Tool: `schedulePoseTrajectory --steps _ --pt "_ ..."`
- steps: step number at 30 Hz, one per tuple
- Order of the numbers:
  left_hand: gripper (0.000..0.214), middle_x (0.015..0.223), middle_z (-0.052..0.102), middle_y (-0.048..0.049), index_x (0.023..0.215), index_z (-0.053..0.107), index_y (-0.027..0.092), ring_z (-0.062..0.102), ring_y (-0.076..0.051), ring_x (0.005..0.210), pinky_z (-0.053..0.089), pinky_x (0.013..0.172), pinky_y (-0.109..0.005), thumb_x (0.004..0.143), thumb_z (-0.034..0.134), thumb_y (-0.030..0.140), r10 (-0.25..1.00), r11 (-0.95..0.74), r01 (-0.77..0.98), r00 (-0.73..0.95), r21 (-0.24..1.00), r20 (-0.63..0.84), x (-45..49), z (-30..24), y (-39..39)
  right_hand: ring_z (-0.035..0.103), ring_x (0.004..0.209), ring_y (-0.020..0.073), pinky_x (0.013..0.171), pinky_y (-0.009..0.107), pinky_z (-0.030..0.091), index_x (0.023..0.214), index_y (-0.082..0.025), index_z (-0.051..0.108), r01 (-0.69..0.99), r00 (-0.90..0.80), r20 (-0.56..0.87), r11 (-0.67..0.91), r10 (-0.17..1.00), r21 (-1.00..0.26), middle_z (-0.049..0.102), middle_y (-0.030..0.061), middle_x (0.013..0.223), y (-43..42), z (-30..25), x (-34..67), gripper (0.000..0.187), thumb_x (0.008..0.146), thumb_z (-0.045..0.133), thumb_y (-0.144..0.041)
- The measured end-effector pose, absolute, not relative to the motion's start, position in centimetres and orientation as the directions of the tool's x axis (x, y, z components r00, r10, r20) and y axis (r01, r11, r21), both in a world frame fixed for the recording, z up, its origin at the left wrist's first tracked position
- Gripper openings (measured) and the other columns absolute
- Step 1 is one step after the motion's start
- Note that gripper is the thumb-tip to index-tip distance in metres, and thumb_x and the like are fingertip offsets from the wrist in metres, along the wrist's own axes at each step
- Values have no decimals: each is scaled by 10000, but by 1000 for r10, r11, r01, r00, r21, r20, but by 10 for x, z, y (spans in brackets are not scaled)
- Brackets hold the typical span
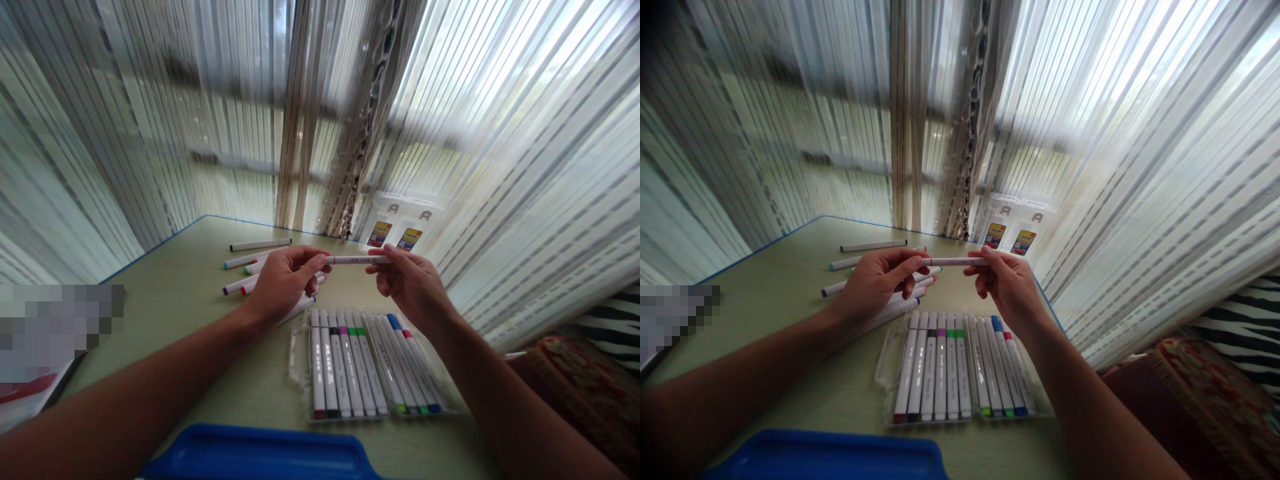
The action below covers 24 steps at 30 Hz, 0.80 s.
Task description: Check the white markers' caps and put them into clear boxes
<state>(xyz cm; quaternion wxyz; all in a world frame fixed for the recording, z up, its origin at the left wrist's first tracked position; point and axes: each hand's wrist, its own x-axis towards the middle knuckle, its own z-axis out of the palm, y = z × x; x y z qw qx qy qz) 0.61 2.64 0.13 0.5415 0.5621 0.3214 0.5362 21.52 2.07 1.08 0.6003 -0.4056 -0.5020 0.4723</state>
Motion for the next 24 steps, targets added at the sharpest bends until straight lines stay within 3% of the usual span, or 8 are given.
schedulePoseTrajectory --steps 6,12,20,24 --pt "199 644 624 -3 901 731 111 472 -53 445 387 440 -192 842 686 296 932 -238 -171 238 956 274 5 -2 28 506 396 70 364 212 384 825 -162 756 -53 -29 266 265 963 -963 727 48 671 18 7 214 269 799 761 -429" --pt "240 660 644 -14 949 726 117 482 -69 459 367 432 -192 833 699 326 909 -298 -38 295 954 296 6 -6 27 514 423 74 398 218 395 820 -157 773 91 -127 254 266 959 -960 715 47 667 15 5 212 259 795 771 -414" --pt "269 740 665 -42 946 734 118 493 -72 511 363 448 -182 832 701 360 852 -329 25 438 944 286 7 -7 19 449 405 65 375 195 310 768 -148 769 269 -185 161 208 969 -941 615 1 529 5 12 203 324 722 810 -467" --pt "269 730 659 -35 969 740 124 492 -73 494 380 451 -196 849 680 357 848 -320 -1 447 947 287 8 -8 21 404 387 53 362 191 258 703 -145 739 249 -186 130 175 974 -953 560 -23 487 6 11 204 355 745 787 -494"
